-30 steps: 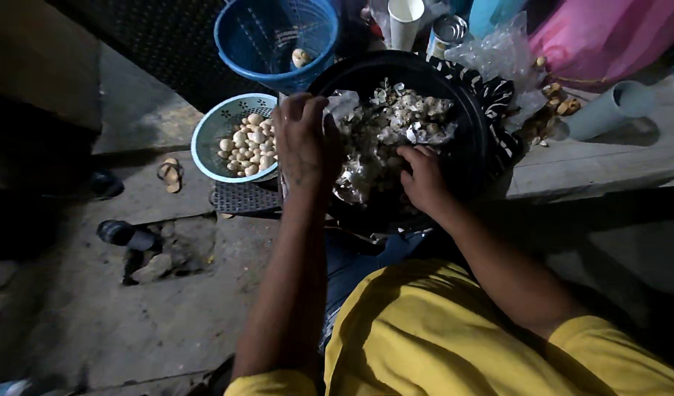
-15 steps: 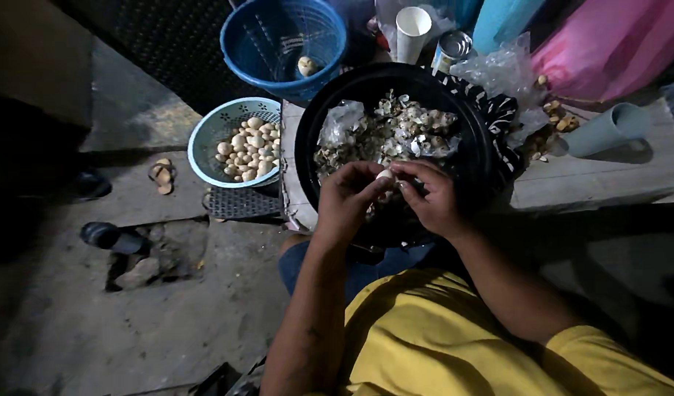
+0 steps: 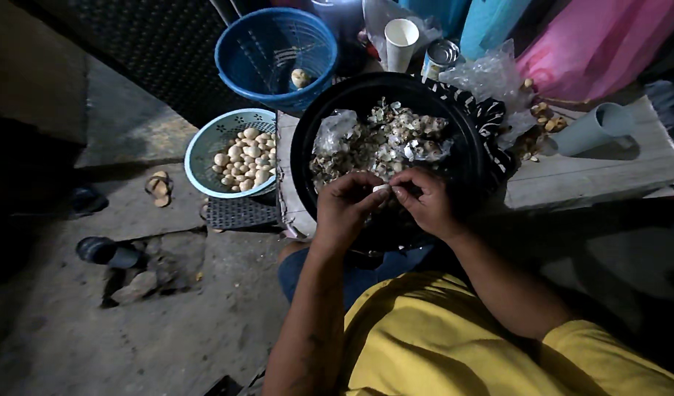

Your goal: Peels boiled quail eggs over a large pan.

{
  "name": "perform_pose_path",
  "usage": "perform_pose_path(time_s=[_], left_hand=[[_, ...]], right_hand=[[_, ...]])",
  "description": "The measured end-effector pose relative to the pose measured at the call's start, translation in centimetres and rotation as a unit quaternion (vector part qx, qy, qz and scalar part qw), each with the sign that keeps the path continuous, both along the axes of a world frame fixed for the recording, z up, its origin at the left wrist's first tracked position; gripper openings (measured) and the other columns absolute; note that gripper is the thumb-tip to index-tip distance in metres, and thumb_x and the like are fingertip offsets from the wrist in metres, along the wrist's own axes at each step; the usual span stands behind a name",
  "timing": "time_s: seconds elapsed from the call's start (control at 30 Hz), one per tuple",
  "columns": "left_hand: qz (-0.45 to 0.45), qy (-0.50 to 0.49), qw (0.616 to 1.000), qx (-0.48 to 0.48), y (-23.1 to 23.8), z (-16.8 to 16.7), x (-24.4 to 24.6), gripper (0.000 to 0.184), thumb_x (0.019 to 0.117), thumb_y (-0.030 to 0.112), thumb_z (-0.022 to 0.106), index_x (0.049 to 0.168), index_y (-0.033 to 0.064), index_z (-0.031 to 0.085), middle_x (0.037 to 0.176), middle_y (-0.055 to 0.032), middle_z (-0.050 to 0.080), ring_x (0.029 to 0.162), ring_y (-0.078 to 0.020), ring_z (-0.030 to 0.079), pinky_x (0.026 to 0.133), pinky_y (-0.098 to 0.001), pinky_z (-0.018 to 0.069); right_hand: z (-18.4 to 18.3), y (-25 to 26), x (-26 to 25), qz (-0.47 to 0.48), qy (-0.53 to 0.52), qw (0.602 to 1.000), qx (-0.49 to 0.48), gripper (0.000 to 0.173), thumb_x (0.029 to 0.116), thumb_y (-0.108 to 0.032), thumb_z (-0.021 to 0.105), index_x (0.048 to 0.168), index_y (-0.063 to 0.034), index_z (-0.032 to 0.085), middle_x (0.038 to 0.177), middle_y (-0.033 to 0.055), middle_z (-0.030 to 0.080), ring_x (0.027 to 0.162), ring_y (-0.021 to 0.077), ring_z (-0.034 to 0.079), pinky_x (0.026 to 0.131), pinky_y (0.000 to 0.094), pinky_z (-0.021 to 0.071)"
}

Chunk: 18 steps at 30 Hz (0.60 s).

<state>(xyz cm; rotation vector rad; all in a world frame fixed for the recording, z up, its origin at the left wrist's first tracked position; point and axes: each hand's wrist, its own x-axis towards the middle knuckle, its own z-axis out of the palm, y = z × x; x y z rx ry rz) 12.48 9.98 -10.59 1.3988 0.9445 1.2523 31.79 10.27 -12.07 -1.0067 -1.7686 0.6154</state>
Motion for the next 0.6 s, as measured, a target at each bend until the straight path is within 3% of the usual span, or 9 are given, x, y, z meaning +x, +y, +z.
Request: perform_pose_path(time_s=[0.3, 0.43, 0.6], left_hand=[[-0.011, 0.043, 0.997, -0.056, -0.4, 0.6, -0.1, 0.03, 0.0817, -0.001, 0.081, 0.108, 0.0061, 0.069, 0.098, -0.0098, 0.072, 0.08, -0.0196, 0.07, 0.071, -0.0363, 0.063], [-0.008, 0.036, 0.995, -0.09, -0.3, 0.7, 0.2, 0.026, 0.0824, -0.002, 0.08, 0.105, 0.0041, 0.068, 0.095, -0.0108, 0.072, 0.079, -0.02, 0.07, 0.074, -0.0369, 0.0627], [-0.01, 0.024, 0.993, -0.119, -0.5, 1.2, 0.6, 0.021, 0.0874, -0.002, 0.075, 0.104, 0.0052, 0.064, 0.1, -0.0099, 0.071, 0.081, -0.0196, 0.07, 0.077, -0.0371, 0.062]], right_hand=[[-0.2, -0.2, -0.3, 0.008, 0.008, 1.0, -0.026, 0.011, 0.0995, -0.008, 0.061, 0.105, -0.0018, 0.069, 0.101, 0.0082, 0.069, 0.09, 0.013, 0.068, 0.083, 0.0305, 0.06], [-0.2, -0.4, -0.3, -0.01, 0.005, 0.999, -0.036, 0.011, 0.0988, -0.008, 0.062, 0.104, -0.0033, 0.07, 0.098, 0.0075, 0.07, 0.088, 0.0141, 0.068, 0.082, 0.0334, 0.0602], [0.5, -0.8, -0.4, -0.039, -0.006, 0.999, -0.022, 0.011, 0.0991, -0.007, 0.062, 0.104, -0.0025, 0.07, 0.098, 0.0096, 0.07, 0.09, 0.0173, 0.069, 0.084, 0.0347, 0.0595]])
